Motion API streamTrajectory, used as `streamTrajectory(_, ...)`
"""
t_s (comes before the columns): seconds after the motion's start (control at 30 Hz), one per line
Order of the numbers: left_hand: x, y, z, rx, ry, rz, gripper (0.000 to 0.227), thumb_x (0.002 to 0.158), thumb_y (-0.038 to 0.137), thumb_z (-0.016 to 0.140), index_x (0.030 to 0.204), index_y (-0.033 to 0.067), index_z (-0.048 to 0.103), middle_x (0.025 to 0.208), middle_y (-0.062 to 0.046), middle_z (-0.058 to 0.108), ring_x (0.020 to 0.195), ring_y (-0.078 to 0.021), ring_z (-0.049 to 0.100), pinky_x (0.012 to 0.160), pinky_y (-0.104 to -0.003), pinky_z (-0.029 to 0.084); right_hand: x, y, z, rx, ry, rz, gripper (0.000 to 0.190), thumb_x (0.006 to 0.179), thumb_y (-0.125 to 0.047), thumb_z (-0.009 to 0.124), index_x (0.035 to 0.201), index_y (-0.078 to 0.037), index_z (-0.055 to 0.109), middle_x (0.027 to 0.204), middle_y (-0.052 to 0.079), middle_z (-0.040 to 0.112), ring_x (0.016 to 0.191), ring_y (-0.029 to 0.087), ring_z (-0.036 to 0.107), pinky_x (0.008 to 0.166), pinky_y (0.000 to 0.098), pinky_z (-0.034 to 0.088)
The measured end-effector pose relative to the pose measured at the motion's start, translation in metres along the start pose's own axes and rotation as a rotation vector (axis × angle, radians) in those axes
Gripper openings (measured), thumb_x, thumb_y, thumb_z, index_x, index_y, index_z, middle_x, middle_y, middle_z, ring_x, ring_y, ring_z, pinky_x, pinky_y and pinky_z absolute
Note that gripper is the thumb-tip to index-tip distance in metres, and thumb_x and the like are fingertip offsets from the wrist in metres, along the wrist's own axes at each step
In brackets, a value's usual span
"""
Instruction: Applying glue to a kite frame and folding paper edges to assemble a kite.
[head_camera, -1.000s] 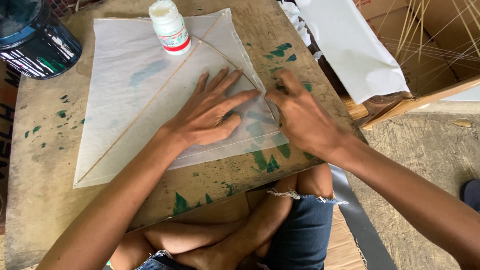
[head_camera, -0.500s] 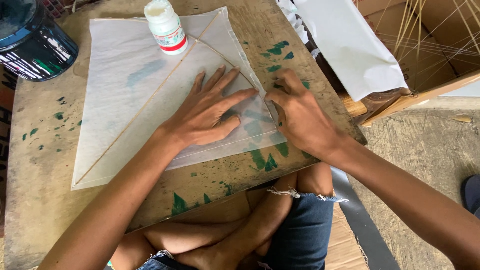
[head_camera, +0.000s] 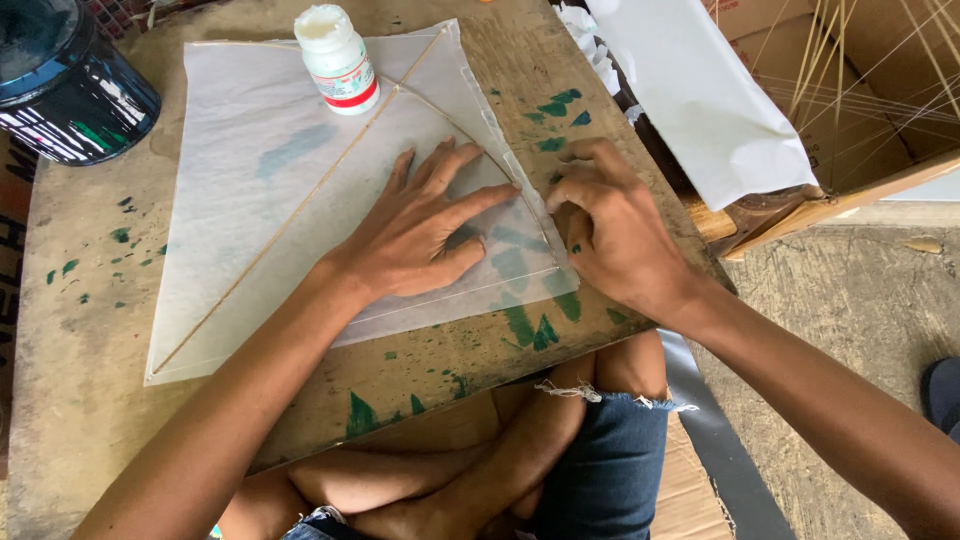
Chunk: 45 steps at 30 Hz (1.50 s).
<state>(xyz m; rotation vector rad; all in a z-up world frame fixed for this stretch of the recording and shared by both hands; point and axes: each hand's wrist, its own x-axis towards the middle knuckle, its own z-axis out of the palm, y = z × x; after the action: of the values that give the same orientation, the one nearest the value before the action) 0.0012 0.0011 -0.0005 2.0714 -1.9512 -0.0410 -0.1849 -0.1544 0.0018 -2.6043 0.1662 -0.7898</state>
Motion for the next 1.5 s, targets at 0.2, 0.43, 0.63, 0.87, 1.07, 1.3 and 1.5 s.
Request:
streamTrajectory(0.2, 0.001, 0.004, -0.009, -0.093, -0.014, -0.02, 0.07, 0.081, 0.027, 0.056, 0.15, 0.029, 0.045, 0.151, -0.015, 0.036, 0.148, -0.0497, 0.025, 0.116, -0.073, 0.015, 0.02, 0.011, -0.021, 0.226, -0.098, 0.241, 0.04, 0.078, 0.019, 0.054, 0.11, 0.001, 0.069, 0.116, 0.027, 0.054, 0.107, 0.052, 0.067, 0.091, 0.0599, 0.057)
streamTrajectory(0.43, 0.013, -0.024, 0.0, -0.381, 0.411, -0.003, 0.06, 0.077, 0.014, 0.061, 0.133, 0.0029, 0.043, 0.126, -0.02, 0.044, 0.122, -0.0351, 0.051, 0.107, -0.039, 0.039, 0.11, 0.017, -0.005, 0.225, -0.162, 0.287, 0.031, 0.083, 0.009, 0.054, 0.105, -0.011, 0.065, 0.104, 0.007, 0.071, 0.096, 0.016, 0.071, 0.065, 0.0292, 0.058)
streamTrajectory(0.63, 0.025, -0.067, -0.007, -0.081, 1.077, -0.351, 0.055, 0.063, 0.019, 0.078, 0.098, 0.0057, 0.038, 0.099, -0.014, 0.045, 0.097, -0.0347, 0.046, 0.089, -0.045, 0.039, 0.189, 0.011, 0.053, 0.33, -0.047, -0.012, 0.037, 0.081, -0.008, 0.078, 0.113, -0.012, 0.061, 0.12, 0.006, 0.064, 0.09, 0.019, 0.073, 0.067, 0.0288, 0.061)
streamTrajectory(0.87, 0.034, -0.115, -0.001, -0.223, 0.939, -0.837, 0.094, 0.057, 0.049, 0.087, 0.127, 0.0117, 0.037, 0.127, -0.011, 0.056, 0.122, -0.035, 0.055, 0.096, -0.047, 0.035, 0.243, -0.015, 0.1, 0.176, -0.119, -0.155, 0.046, 0.061, -0.017, 0.091, 0.102, -0.016, 0.069, 0.125, 0.013, 0.055, 0.119, 0.031, 0.058, 0.09, 0.0381, 0.052)
streamTrajectory(1.07, 0.032, -0.118, -0.004, -0.444, 0.84, -0.771, 0.081, 0.065, 0.03, 0.083, 0.124, 0.0162, 0.028, 0.116, 0.002, 0.073, 0.109, -0.0233, 0.071, 0.096, -0.04, 0.033, 0.258, -0.011, 0.121, 0.057, -0.224, -0.195, 0.029, 0.054, -0.018, 0.089, 0.075, -0.007, 0.072, 0.113, 0.014, 0.046, 0.109, 0.033, 0.057, 0.083, 0.0418, 0.048)
streamTrajectory(1.3, 0.032, -0.118, -0.002, -0.48, 0.851, -0.78, 0.077, 0.066, 0.034, 0.084, 0.119, 0.016, 0.031, 0.089, 0.009, 0.077, 0.097, -0.0232, 0.074, 0.093, -0.038, 0.033, 0.264, -0.012, 0.126, -0.034, -0.292, -0.08, 0.028, 0.054, -0.022, 0.088, 0.061, -0.008, 0.065, 0.111, 0.014, 0.045, 0.104, 0.033, 0.056, 0.072, 0.0399, 0.048)
streamTrajectory(1.5, 0.03, -0.105, -0.012, -0.504, 0.798, -0.792, 0.078, 0.074, 0.012, 0.08, 0.134, 0.0135, 0.029, 0.131, -0.011, 0.069, 0.119, -0.0351, 0.066, 0.107, -0.048, 0.026, 0.265, -0.016, 0.126, 0.023, -0.311, 0.012, 0.046, 0.056, -0.021, 0.095, 0.094, -0.002, 0.079, 0.131, 0.024, 0.051, 0.118, 0.053, 0.061, 0.1, 0.056, 0.054)
